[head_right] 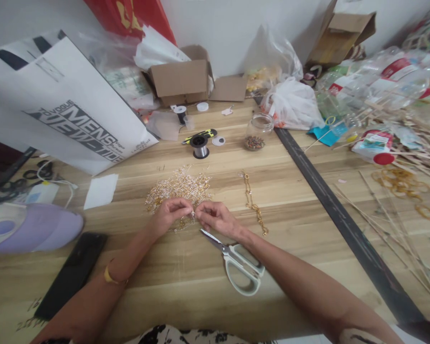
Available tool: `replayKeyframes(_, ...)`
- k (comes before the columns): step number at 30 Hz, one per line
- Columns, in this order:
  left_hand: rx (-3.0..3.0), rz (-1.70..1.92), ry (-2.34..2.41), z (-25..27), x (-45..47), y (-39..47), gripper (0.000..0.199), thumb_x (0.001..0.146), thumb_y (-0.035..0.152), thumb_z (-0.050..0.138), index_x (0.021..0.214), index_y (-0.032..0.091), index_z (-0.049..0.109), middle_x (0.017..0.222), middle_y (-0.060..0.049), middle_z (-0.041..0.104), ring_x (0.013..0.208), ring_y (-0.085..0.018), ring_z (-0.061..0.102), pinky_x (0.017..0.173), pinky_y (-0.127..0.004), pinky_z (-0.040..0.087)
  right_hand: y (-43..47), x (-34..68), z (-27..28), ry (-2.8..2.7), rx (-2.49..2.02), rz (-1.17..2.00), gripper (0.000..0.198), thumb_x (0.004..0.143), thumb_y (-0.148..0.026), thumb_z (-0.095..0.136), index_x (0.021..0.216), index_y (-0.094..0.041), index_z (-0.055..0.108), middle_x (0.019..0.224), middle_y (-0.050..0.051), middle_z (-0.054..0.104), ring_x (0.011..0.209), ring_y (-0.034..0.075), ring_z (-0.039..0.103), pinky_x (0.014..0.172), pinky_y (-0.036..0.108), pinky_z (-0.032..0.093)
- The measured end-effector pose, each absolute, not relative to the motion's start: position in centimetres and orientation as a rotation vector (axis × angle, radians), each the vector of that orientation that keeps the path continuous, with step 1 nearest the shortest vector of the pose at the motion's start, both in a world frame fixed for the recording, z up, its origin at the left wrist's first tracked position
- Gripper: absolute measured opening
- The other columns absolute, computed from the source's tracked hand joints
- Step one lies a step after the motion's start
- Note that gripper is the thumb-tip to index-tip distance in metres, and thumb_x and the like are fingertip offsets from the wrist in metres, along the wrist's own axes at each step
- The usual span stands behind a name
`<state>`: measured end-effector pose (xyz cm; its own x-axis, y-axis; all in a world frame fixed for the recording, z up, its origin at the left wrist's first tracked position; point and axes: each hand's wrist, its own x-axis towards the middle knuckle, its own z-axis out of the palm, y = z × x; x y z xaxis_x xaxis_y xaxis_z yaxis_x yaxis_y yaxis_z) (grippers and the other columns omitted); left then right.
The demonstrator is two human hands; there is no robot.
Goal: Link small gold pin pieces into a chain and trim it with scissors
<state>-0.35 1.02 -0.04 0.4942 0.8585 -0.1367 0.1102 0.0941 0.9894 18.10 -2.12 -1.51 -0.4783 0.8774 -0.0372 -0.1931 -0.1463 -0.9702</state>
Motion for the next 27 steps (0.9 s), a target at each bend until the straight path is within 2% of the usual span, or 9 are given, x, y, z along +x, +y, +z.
replayKeyframes(27,1.390,0.739,0.919,-0.50,-0.28,1.14,0.013,0.067,0.024,0.072,0.070,0.012,0.068,0.068,-0.003,0.066,0.065,-0.012,0.058,0.064,-0.023,0.044,-2.19,18.00,-1.09,-1.416,-0.902,1.605,0.029,0.083,-0.041,0.058,0.076,-0.013,0.055,0.051,-0.006,0.045,0.044,0.007,0.041,0.045,0.019,0.035)
